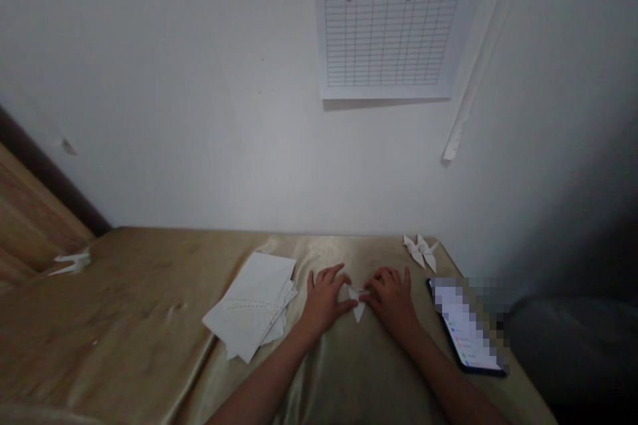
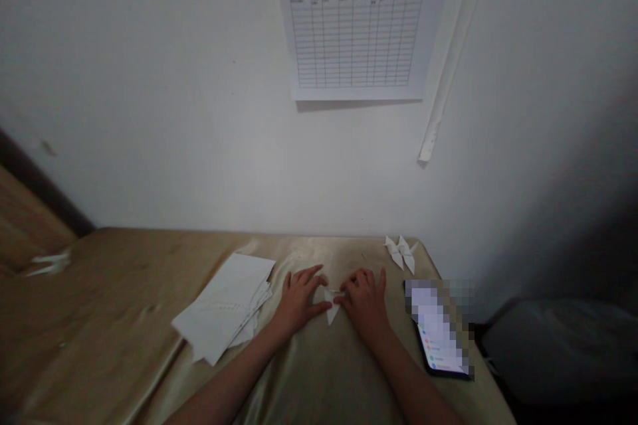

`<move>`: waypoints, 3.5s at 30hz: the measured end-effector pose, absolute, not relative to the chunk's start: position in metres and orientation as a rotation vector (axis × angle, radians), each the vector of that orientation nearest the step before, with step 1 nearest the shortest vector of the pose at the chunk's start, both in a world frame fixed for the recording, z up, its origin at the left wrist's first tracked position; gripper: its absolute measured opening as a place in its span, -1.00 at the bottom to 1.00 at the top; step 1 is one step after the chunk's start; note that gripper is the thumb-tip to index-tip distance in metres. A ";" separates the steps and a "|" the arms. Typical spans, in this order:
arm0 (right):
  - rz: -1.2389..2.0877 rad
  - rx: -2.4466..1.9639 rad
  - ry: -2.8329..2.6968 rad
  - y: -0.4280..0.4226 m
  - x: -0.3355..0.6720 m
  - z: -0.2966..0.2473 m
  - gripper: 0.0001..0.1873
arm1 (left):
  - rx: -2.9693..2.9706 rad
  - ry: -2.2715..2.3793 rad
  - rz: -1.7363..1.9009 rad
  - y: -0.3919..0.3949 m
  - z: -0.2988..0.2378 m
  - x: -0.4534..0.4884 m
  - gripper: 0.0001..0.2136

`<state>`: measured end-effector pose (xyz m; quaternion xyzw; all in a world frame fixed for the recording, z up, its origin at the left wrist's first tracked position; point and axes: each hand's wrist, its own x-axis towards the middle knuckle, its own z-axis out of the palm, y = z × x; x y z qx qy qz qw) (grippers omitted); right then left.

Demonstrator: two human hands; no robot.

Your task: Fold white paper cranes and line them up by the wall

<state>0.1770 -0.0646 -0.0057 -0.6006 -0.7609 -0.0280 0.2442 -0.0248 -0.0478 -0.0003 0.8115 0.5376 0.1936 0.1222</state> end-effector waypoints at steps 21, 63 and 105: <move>-0.054 -1.551 -2.068 -0.060 0.176 -0.011 -0.96 | 2.369 1.599 0.601 -0.047 0.001 -0.025 -0.69; 0.087 -1.550 -2.117 -0.059 0.181 -0.015 -0.72 | 2.427 1.612 0.535 -0.052 -0.002 -0.018 -0.57; 0.136 -1.555 -2.170 -0.059 0.191 -0.012 -0.75 | 2.446 1.611 0.478 -0.048 0.002 -0.027 -0.63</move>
